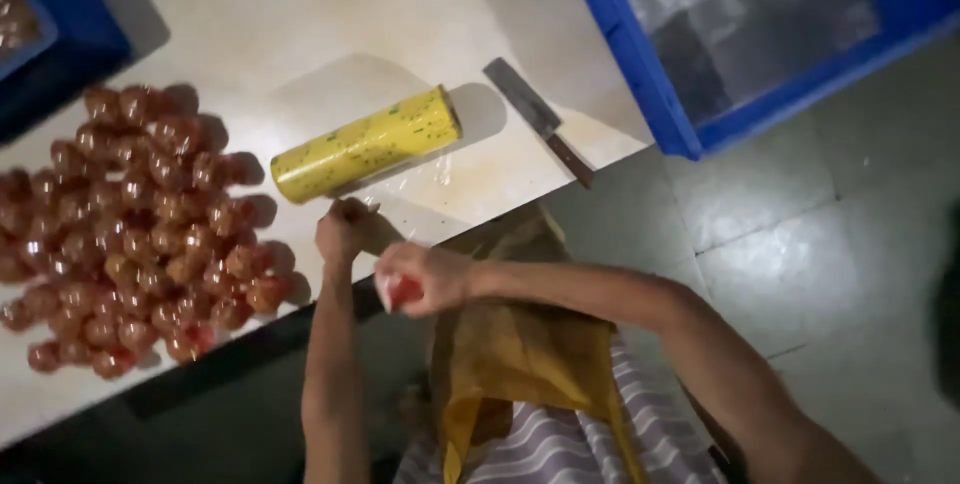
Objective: Wrapping small round cakes or pastries individually in plastic wrap and placing them on a work surface.
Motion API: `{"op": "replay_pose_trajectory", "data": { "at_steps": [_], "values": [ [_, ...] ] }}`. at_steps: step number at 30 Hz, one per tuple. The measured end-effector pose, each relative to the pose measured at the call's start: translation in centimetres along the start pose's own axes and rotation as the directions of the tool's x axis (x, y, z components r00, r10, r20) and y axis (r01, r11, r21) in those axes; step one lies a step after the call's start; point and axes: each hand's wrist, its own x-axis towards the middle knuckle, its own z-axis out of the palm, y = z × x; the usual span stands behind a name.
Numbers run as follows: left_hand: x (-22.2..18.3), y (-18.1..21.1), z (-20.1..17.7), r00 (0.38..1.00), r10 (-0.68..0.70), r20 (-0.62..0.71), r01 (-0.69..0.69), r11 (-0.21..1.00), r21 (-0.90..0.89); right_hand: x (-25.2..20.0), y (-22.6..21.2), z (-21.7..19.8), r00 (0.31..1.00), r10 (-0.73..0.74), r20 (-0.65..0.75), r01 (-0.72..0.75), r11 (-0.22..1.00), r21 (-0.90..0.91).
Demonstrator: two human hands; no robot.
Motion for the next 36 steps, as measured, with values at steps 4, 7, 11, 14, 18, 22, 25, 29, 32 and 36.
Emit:
{"op": "replay_pose_trajectory", "data": {
  "at_steps": [4,7,11,14,18,22,25,29,32,36],
  "values": [
    [-2.0,0.0,0.9,0.991,-0.115,-0.069,0.125,0.979,0.162,0.2,-1.1,-3.5,0.984,0.062,-0.168,-0.073,0.995,-0.064],
    [-4.2,0.5,-0.5,0.994,-0.090,0.060,0.106,0.935,-0.338,2.0,-2.4,-4.0,0.950,0.202,-0.238,-0.224,0.972,-0.070],
    [-8.8,4.3,-3.0,0.944,0.272,0.185,0.053,0.428,-0.902,4.9,-2.1,0.0,0.903,-0.024,-0.429,-0.188,0.876,-0.444],
    [-10.2,5.6,-6.3,0.981,0.190,-0.035,-0.108,0.388,-0.915,7.8,-4.7,4.2,0.938,-0.129,-0.322,-0.087,0.813,-0.576],
    [-9.3,1.0,-12.2,0.999,-0.024,0.035,0.032,-0.091,-0.995,12.1,-8.1,8.1,0.986,0.017,-0.167,-0.078,0.927,-0.367],
    [-9.3,-5.7,-16.1,0.980,0.198,-0.003,0.016,-0.095,-0.995,17.4,-9.9,10.9,0.988,0.141,-0.067,-0.154,0.949,-0.274],
    [-9.5,-8.3,-18.5,0.965,0.260,-0.001,0.064,-0.242,-0.968,20.9,-10.0,13.5,0.992,0.106,0.064,-0.086,0.961,-0.262],
    [-8.3,-10.6,-20.1,0.930,0.354,-0.094,0.142,-0.585,-0.798,24.1,-9.5,16.6,0.974,0.165,0.159,-0.166,0.986,-0.007],
    [-7.4,-12.8,-20.0,0.905,0.407,-0.126,0.222,-0.703,-0.675,25.1,-8.2,17.7,0.961,0.193,0.200,-0.207,0.977,0.053],
    [-5.2,-18.0,-15.4,0.879,0.477,-0.010,0.355,-0.666,-0.656,28.1,-8.0,17.8,0.919,0.279,0.280,0.016,0.681,-0.732]
  ]
}}
